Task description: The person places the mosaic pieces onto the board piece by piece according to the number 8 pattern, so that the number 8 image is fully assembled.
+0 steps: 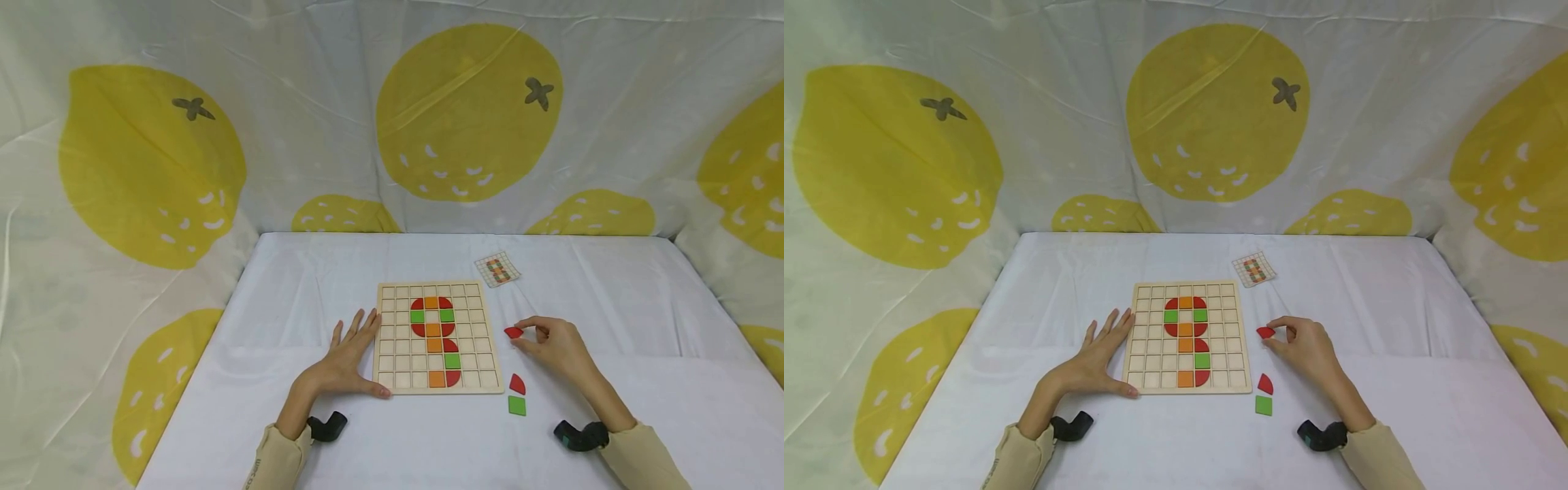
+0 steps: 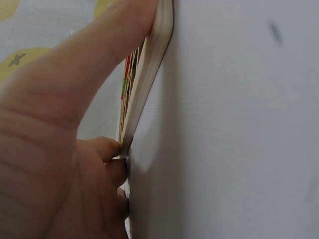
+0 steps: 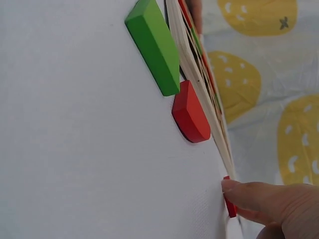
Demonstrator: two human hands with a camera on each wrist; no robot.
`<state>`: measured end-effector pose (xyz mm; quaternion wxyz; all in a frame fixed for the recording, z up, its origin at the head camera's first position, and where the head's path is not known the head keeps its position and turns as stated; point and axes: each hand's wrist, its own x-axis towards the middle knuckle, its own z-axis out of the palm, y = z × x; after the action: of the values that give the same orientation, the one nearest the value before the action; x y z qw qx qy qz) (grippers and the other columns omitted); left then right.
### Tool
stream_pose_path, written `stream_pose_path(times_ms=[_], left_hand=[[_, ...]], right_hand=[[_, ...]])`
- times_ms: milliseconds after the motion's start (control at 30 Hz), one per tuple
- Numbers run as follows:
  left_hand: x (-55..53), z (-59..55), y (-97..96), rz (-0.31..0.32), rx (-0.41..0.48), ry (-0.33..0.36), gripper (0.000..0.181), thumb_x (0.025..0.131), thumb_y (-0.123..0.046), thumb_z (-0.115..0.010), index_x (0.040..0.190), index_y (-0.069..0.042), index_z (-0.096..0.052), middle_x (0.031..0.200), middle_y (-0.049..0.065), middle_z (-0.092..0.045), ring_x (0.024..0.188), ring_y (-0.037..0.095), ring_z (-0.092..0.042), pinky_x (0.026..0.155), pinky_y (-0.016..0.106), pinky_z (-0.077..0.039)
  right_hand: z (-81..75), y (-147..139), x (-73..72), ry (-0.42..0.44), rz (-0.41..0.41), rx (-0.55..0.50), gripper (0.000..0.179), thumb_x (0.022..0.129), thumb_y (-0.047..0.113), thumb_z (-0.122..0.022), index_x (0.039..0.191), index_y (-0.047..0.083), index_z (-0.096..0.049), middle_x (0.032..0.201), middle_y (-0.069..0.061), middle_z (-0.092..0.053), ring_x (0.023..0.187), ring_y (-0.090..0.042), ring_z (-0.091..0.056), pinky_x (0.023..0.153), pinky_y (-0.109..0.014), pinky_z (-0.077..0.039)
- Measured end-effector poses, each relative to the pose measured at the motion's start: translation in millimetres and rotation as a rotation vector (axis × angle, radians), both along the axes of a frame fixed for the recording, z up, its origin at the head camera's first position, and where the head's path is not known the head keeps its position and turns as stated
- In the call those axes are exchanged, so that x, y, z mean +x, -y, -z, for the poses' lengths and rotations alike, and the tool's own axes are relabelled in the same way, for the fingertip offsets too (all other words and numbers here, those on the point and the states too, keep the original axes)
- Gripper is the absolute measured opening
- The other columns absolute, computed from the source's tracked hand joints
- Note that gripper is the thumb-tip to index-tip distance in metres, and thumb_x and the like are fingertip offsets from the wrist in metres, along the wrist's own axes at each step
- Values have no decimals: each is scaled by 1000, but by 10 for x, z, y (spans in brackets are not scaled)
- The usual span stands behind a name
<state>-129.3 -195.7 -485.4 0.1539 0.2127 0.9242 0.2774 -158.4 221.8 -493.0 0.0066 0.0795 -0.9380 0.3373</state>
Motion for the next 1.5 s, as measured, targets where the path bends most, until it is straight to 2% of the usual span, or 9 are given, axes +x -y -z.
stream_pose_path(times_ms=[167,367,733,867,1067,1300,1500], left_hand=[[1,-2,0,-1,-4,3,140,69,-59,-91,166,-4,-7,176,13,-1,162,40,8,124,69,10],[-1,3,4,-7,-10,12,140,69,-59,-91,167,-5,-5,176,12,0,162,39,9,125,69,11],[2,-6,7,-5,-8,25,140,69,-58,-91,166,-4,-6,176,13,1,162,39,10,125,69,11],[-3,-4,12,-5,-16,28,140,69,-59,-91,167,-6,-5,176,11,2,162,37,11,125,68,12],[-9,0,10,-4,-17,30,140,69,-59,-91,167,-5,-5,176,11,2,162,38,11,125,69,11],[-6,-2,5,-7,-5,33,140,69,-59,-91,166,-4,-7,176,12,0,162,39,10,125,69,11],[-7,-11,1,-5,-7,29,140,69,-59,-91,166,-4,-7,176,13,0,162,39,10,125,69,11]], right_hand=[[-15,48,1,15,-7,-44,28,84,18,-87,111,11,-80,58,5,-32,56,-7,-29,50,-22,-23],[-94,258,13,89,-60,-146,30,83,21,-87,112,13,-81,58,6,-29,57,-7,-27,51,-24,-22],[-134,948,15,177,-285,-281,25,85,21,-86,109,14,-82,58,7,-29,54,-6,-27,51,-20,-21],[-100,1148,-5,208,-328,-276,25,86,21,-86,110,14,-82,57,6,-31,54,-7,-30,52,-19,-22],[-34,1324,-54,194,-360,-232,26,87,22,-85,111,12,-81,56,7,-34,52,-5,-31,51,-16,-22],[-41,1386,-89,179,-383,-209,26,87,21,-84,112,13,-81,54,9,-33,50,-4,-31,49,-17,-21],[-40,1397,-97,184,-368,-211,25,87,23,-85,111,15,-82,56,8,-32,52,-5,-31,50,-17,-21]])
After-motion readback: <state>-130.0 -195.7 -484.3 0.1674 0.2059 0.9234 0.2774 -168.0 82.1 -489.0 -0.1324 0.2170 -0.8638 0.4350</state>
